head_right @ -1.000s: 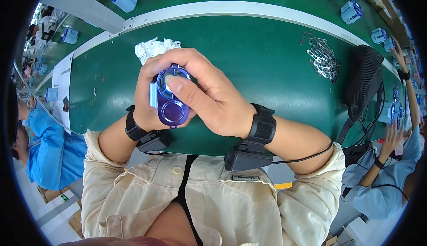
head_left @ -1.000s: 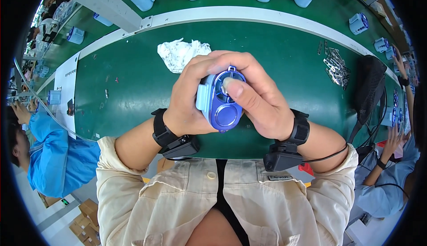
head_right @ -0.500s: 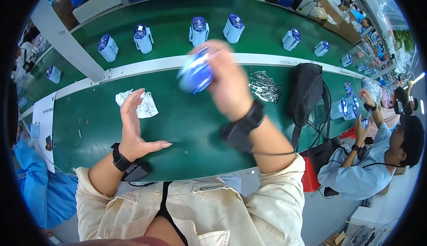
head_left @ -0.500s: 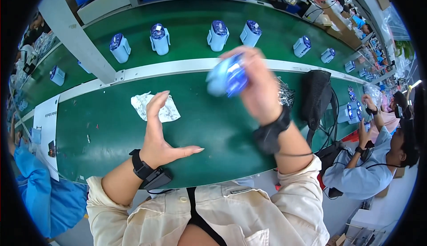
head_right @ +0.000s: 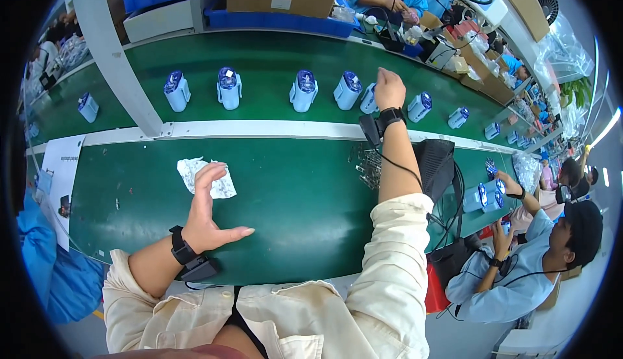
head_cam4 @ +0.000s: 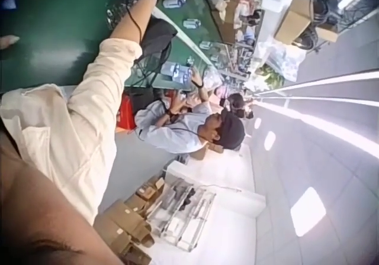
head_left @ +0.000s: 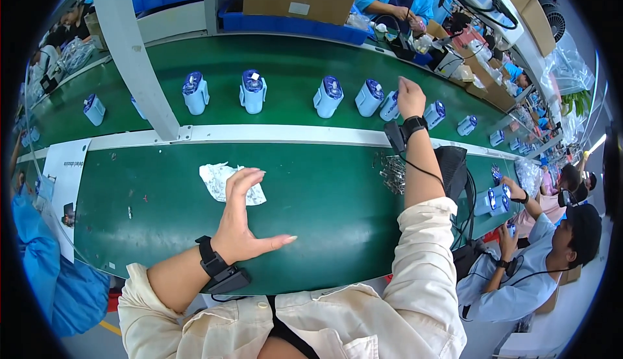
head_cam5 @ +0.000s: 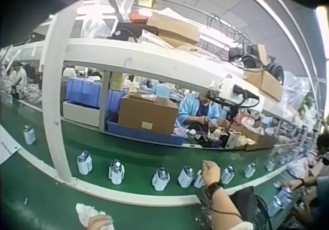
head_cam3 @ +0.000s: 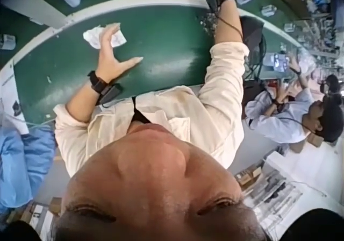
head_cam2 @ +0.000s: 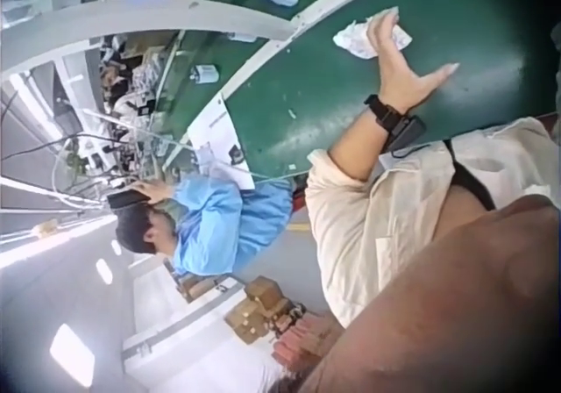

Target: The person picks up a blue device, peels off a small white sticker by hand, and presses a component into the device. After repeating these actions on several devices, they place each one back onto the assembly line.

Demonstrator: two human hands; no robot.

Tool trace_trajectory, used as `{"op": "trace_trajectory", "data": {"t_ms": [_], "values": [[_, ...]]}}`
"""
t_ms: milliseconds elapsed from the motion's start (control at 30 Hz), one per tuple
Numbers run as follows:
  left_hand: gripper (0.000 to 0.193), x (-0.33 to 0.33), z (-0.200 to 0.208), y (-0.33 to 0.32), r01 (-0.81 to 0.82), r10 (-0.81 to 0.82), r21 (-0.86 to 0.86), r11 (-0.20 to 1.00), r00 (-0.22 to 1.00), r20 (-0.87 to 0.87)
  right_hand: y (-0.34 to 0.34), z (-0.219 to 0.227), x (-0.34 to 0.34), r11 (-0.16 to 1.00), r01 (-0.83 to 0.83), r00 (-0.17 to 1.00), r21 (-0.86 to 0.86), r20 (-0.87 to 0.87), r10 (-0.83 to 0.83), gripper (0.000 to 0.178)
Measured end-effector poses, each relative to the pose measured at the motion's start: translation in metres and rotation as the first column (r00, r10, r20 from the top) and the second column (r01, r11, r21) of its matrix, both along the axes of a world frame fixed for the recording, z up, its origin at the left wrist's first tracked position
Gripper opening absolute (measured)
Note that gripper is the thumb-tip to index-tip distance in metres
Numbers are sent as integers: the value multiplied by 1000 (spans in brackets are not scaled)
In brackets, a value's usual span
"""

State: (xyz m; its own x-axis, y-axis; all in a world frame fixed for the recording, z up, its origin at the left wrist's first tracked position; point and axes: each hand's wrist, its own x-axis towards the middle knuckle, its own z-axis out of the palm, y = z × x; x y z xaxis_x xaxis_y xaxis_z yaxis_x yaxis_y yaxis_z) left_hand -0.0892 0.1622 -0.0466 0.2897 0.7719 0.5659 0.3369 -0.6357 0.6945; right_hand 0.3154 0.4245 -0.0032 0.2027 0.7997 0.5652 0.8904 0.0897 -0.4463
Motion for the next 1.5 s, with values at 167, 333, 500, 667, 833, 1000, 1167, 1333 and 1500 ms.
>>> {"op": "trace_trajectory", "data": {"t_ms": [167, 333, 500, 667, 833, 1000, 1167, 1333, 1500], "values": [[101, -3, 2, 0, -11, 11, 6, 1000, 999, -36, -20, 28, -63, 967, 16, 947, -256, 313, 67, 55], [99, -4, 8, -4, -12, 13, 20, 1000, 1000, -19, -37, 32, -56, 981, -7, 908, -192, 411, 87, 72], [102, -2, 9, -4, 35, -24, -111, 993, 995, 100, -140, 79, -106, 731, -623, 773, -278, -73, 630, 87], [101, -3, 16, 5, 407, -388, -199, 892, 913, 128, -228, 72, -181, 61, -966, 184, -250, -506, 843, 83], [94, 3, 14, -8, 390, -226, -484, 783, 904, 362, -237, 67, -187, 226, -965, 256, -134, -284, 924, 61], [89, 2, 28, -12, 286, -236, -362, 887, 956, 176, -231, 63, -179, 300, -951, 307, -71, -124, 944, 31], [85, 5, 25, -16, 104, -105, -215, 971, 994, 8, -238, 56, -185, 415, -905, 422, -94, -312, 851, 13], [78, 7, 17, -17, -121, 117, -55, 991, 991, -69, -253, 39, -204, 612, -790, 556, -36, -461, 691, 10], [76, 10, 21, -15, -216, 223, 76, 974, 970, -98, -252, 23, -215, 681, -713, 664, 169, -149, 733, 9]]}}
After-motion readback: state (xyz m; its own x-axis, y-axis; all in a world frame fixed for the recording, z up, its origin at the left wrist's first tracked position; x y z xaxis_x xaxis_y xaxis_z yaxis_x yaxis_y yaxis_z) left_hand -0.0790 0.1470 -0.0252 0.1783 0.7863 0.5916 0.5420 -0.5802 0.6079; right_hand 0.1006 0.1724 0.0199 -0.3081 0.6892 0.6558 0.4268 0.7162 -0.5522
